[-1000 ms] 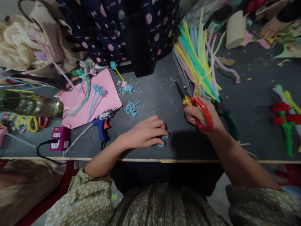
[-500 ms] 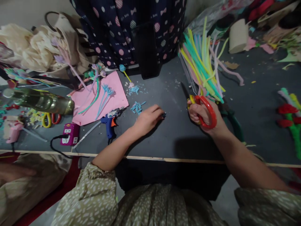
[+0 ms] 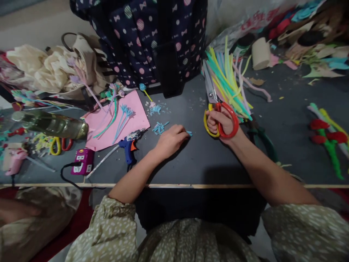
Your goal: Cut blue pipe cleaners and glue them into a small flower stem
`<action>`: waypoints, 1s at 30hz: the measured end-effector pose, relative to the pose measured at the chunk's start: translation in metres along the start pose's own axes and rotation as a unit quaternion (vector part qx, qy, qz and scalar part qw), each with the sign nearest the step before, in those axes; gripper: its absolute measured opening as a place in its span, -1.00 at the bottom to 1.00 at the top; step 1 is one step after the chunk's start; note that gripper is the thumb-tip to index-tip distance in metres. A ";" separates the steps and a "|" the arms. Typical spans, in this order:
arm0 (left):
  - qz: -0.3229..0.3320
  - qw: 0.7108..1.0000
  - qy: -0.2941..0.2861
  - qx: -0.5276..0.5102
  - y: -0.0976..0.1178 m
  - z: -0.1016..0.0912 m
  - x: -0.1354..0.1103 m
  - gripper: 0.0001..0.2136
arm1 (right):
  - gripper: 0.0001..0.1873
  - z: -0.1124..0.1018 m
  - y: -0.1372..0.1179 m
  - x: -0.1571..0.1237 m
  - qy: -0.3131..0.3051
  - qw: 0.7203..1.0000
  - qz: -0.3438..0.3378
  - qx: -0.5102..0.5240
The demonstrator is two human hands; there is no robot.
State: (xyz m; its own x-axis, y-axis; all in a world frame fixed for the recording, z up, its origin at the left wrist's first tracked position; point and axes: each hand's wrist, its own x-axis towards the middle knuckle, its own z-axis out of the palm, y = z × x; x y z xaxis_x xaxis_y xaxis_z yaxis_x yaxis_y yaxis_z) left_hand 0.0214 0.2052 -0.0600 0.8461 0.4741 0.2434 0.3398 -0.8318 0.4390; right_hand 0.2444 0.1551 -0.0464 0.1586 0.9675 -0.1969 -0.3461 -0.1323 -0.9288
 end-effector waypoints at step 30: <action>-0.322 0.674 0.113 -0.655 0.010 -0.013 0.009 -0.74 | -0.59 0.002 0.019 -0.002 -0.016 0.998 0.026 0.052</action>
State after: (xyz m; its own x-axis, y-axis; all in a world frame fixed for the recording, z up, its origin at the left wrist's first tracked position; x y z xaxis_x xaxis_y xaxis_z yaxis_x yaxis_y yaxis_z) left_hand 0.0276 0.2046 -0.0424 0.5627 0.7697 -0.3014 -0.1728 0.4661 0.8677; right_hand 0.2354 0.1513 -0.0627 0.1090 0.9666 -0.2321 -0.4480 -0.1607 -0.8795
